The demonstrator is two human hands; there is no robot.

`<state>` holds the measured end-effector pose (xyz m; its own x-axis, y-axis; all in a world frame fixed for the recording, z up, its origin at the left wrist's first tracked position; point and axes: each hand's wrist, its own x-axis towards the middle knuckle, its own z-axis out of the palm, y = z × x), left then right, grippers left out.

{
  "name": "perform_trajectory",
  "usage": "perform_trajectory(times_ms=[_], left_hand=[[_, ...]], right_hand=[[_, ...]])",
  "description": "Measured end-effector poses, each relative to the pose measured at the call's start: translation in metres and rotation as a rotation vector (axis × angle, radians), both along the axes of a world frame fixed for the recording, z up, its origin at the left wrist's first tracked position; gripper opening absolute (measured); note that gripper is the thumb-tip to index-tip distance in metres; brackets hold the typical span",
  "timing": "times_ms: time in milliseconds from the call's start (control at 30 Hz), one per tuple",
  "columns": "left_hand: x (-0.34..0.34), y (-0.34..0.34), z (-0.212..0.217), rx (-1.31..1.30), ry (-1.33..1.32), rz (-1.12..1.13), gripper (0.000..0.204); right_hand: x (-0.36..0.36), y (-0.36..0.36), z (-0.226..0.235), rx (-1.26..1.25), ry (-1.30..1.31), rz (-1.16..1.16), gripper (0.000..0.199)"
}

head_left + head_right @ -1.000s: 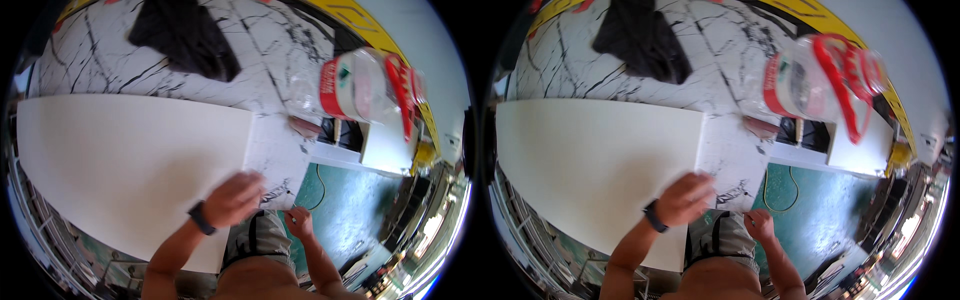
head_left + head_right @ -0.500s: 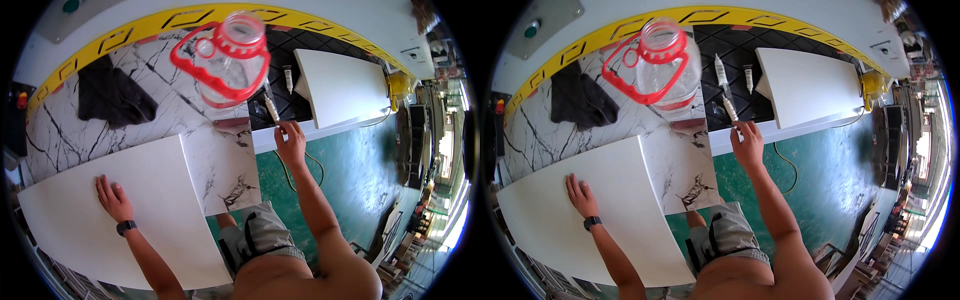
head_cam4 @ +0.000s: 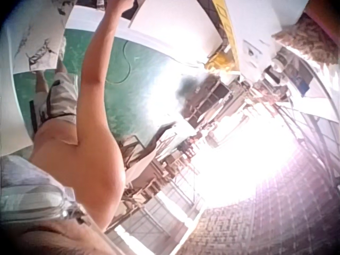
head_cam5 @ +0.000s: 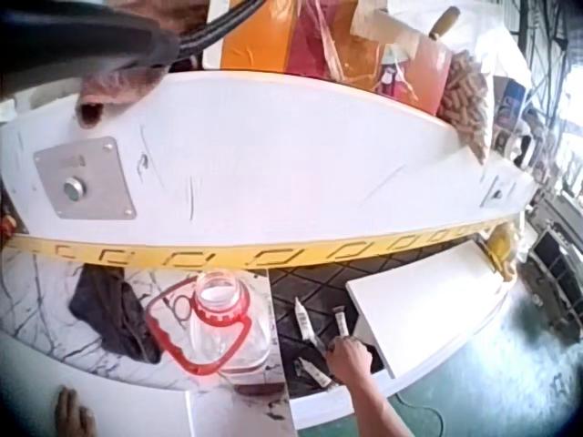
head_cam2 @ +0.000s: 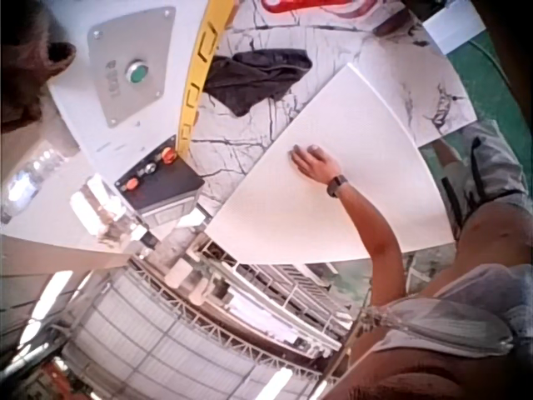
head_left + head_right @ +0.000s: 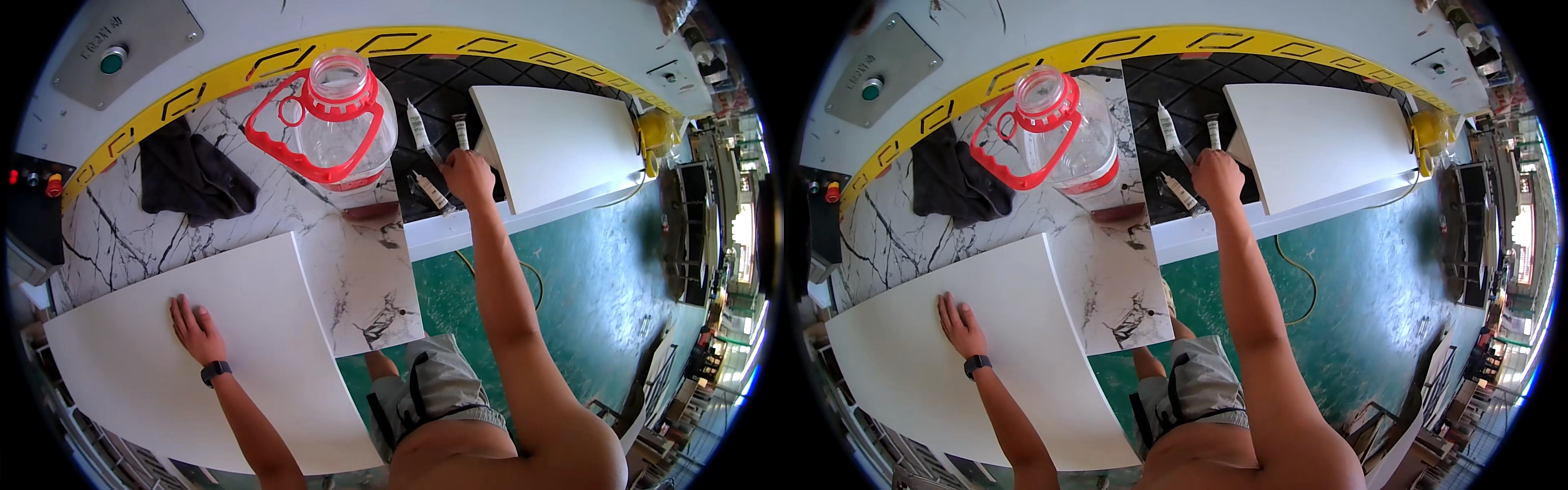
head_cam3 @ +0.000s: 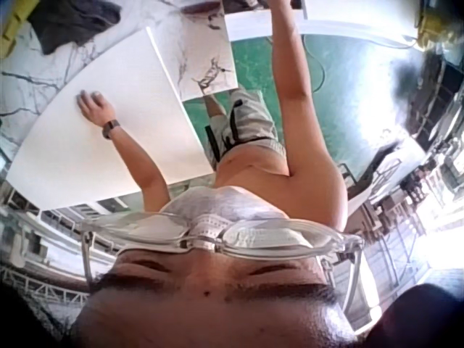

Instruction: The person walks through a workshop and applies adhesive labels to various wooden panels arranged on a large machine table. They then move a large sheet of material onto the machine and later handle a small tube of adhesive at a workbench.

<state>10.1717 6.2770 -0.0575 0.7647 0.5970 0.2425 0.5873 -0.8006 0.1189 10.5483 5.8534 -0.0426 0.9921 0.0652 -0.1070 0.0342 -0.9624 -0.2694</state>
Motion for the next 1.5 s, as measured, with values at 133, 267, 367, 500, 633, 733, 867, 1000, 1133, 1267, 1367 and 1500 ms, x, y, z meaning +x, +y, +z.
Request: perform_trajectory(times_ms=[133, 267, 367, 500, 633, 733, 867, 1000, 1133, 1267, 1367, 1500], left_hand=[[0.003, -0.002, -0.001, -0.007, -0.019, -0.008, 0.047], [0.001, -0.001, -0.003, -0.004, -0.022, -0.007, 0.046], [-0.002, 0.001, -0.002, -0.004, -0.03, -0.019, 0.046], [-0.001, 0.001, -0.003, -0.03, -0.044, -0.027, 0.047], [-0.007, 0.007, -0.008, -0.049, -0.055, -0.025, 0.046], [0.001, 0.003, -0.007, -0.072, -0.055, -0.033, 0.043], [-0.016, -0.013, -0.005, -0.093, -0.122, -0.057, 0.04], [-0.011, -0.111, 0.017, -0.096, -0.216, -0.261, 0.034], [-0.009, -0.236, 0.05, -0.305, -0.25, -0.4, 0.029], [-0.017, -0.324, 0.056, -0.575, -0.299, -0.441, 0.025], [-0.02, -0.388, 0.083, -1.295, -0.299, -0.145, 0.031], [-0.047, -0.43, 0.078, -1.563, -0.134, 0.132, 0.027]], right_hand=[[-0.002, -0.014, -0.004, 0.087, 0.021, -0.045, 0.017], [-0.035, -0.038, 0.0, 0.404, -0.113, -0.048, 0.025], [-0.077, -0.06, 0.0, 0.464, -0.237, -0.076, 0.018], [-0.125, -0.086, -0.014, 0.76, -0.027, -0.326, 0.018], [-0.129, -0.087, -0.018, 1.18, 0.194, -0.422, 0.022], [-0.121, -0.097, -0.053, 1.11, 0.339, -0.626, 0.023], [-0.124, -0.092, -0.039, 1.335, 0.203, -0.49, 0.024], [-0.135, -0.106, -0.056, 1.256, 0.284, -0.623, 0.02], [-0.167, -0.117, -0.039, 1.304, 0.305, -0.595, 0.023], [-0.234, -0.121, -0.004, 1.611, 0.507, -0.512, 0.01], [-0.311, -0.134, 0.015, 1.652, 0.706, -0.33, 0.008], [-0.404, -0.152, 0.012, 1.623, 0.99, -0.244, 0.008]])
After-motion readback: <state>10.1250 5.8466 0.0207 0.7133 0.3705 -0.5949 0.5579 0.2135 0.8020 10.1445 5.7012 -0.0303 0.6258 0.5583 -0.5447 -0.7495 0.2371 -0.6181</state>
